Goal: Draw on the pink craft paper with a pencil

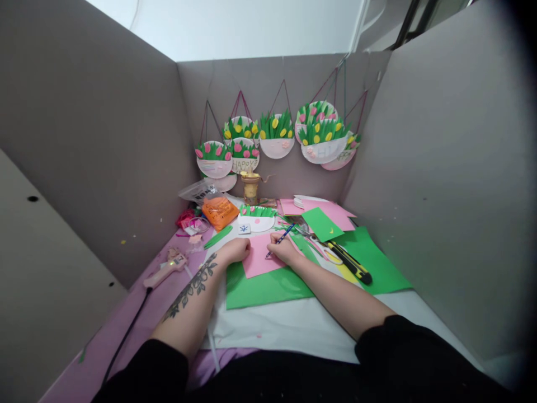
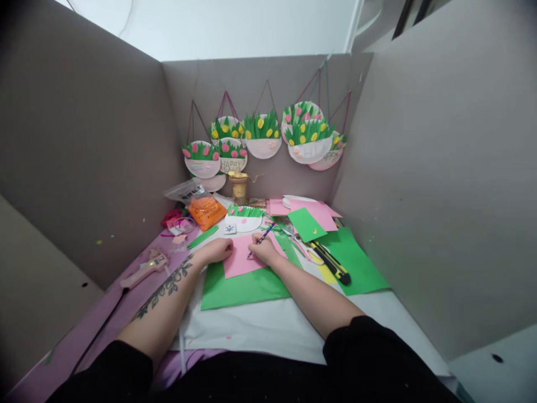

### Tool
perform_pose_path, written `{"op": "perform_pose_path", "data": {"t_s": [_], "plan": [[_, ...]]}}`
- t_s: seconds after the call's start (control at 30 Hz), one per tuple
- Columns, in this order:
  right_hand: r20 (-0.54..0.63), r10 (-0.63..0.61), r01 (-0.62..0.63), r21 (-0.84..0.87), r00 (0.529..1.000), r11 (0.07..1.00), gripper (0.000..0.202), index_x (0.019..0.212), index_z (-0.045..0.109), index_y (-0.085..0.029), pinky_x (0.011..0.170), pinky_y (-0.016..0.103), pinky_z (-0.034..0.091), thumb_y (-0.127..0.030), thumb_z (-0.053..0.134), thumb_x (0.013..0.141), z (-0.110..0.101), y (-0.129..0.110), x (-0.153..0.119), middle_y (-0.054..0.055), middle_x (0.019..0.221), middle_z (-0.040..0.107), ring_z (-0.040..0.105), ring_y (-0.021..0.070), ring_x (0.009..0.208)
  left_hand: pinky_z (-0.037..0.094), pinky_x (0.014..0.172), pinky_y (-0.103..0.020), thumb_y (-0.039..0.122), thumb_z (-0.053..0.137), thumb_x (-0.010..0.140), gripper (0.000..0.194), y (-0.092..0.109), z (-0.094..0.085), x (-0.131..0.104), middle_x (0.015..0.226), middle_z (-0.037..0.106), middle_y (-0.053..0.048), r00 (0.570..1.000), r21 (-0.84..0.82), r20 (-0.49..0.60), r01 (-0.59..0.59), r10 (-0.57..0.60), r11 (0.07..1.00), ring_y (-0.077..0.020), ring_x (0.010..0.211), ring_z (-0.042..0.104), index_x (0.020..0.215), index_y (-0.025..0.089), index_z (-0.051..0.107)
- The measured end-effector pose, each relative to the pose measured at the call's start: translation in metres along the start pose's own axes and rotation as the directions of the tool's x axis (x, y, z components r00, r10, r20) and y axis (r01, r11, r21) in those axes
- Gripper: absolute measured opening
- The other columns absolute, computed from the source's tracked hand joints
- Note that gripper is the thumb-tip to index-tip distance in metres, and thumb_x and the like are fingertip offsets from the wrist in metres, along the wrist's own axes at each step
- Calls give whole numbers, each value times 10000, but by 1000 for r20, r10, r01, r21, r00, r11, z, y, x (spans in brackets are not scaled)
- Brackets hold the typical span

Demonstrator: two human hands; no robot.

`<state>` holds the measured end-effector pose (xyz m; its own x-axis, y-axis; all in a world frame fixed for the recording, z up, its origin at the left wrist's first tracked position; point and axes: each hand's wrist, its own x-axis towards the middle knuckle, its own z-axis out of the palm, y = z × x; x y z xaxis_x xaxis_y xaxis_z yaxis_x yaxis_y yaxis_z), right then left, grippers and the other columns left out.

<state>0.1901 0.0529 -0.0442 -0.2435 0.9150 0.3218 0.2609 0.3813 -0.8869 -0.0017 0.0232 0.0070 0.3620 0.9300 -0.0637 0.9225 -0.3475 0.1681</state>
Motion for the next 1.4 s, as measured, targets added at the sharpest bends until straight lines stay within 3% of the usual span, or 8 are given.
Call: {"op": "perform_pose_path", "data": {"t_s": [1.0, 1.4], "plan": [[-126, -23, 21, -22, 992, 1000, 188, 484, 270, -205, 461, 229, 233, -188, 449, 541, 1, -2, 4, -66, 467, 269, 288, 90, 482, 423, 661, -251, 234, 461, 763, 209, -8, 7, 6, 889, 679, -70, 1000, -3, -12, -19, 19, 1000, -181, 781, 605, 874, 172, 627], [-122, 77, -73, 33, 990, 997, 152, 541, 282, -210, 408, 202, 305, -211, 434, 556, 1, -9, 1, -60, 511, 285, 330, 94, 495, 429, 684, -247, 247, 464, 773, 214, -5, 3, 3, 913, 675, -74, 1000, -4, 2, 2, -2, 1000, -180, 803, 605, 889, 167, 626]]}}
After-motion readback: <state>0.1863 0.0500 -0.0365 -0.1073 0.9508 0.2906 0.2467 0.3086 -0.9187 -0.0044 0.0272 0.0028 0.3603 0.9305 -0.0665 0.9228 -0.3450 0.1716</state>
